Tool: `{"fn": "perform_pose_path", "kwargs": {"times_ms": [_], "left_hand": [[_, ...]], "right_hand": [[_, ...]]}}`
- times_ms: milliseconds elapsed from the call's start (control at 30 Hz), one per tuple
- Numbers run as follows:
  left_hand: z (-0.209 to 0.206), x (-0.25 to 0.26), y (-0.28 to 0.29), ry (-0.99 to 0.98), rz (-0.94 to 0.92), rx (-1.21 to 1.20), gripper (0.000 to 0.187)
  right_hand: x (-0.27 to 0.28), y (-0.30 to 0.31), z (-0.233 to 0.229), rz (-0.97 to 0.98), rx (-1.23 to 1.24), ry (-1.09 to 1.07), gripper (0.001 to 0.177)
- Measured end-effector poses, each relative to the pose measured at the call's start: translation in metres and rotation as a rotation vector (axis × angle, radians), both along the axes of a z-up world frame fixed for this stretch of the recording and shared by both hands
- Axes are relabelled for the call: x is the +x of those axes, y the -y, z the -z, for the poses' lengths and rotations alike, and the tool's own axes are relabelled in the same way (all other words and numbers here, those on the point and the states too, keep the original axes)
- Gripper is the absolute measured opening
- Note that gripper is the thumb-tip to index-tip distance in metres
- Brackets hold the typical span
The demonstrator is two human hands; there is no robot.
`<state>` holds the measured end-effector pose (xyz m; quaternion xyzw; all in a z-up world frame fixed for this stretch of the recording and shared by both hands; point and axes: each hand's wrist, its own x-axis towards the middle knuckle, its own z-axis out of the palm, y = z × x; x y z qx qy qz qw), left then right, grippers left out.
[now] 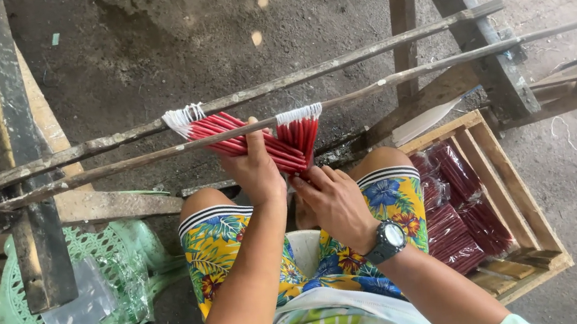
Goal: Packaging bundles of red incense sticks into plastic sleeves and hanging them on a wooden rack.
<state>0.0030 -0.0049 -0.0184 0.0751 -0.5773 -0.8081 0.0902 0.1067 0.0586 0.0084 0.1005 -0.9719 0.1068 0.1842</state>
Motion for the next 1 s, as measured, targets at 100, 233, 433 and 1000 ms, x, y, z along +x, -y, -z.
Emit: {"fn": "perform_pose_path", "kwargs": {"times_ms": [100,233,433,1000], "left_hand": [[-0.003,0.001,-0.001,-0.014,-0.027,-0.007,0.019],[0.005,0.001,-0.005,-0.041,-0.056,-0.013,0.02],[0.01,0.004,0.005,-0.096,0.01,-0.126,0.014],[0.032,0.023,0.007,-0.147,0.408,-0.154,0.024]], "right_hand": [[-0.002,0.0,0.017,-0.006,-0.001,-0.028,0.01],[-0.006,0.004,0.022,-0.034,0.053,-0.068,0.009],[-0.005,-0.007,0.006,0.013,0.017,-0.136,0.012],[-0.007,-0.02,0.017,-0.104,-0.095,-0.142,0.007]]}}
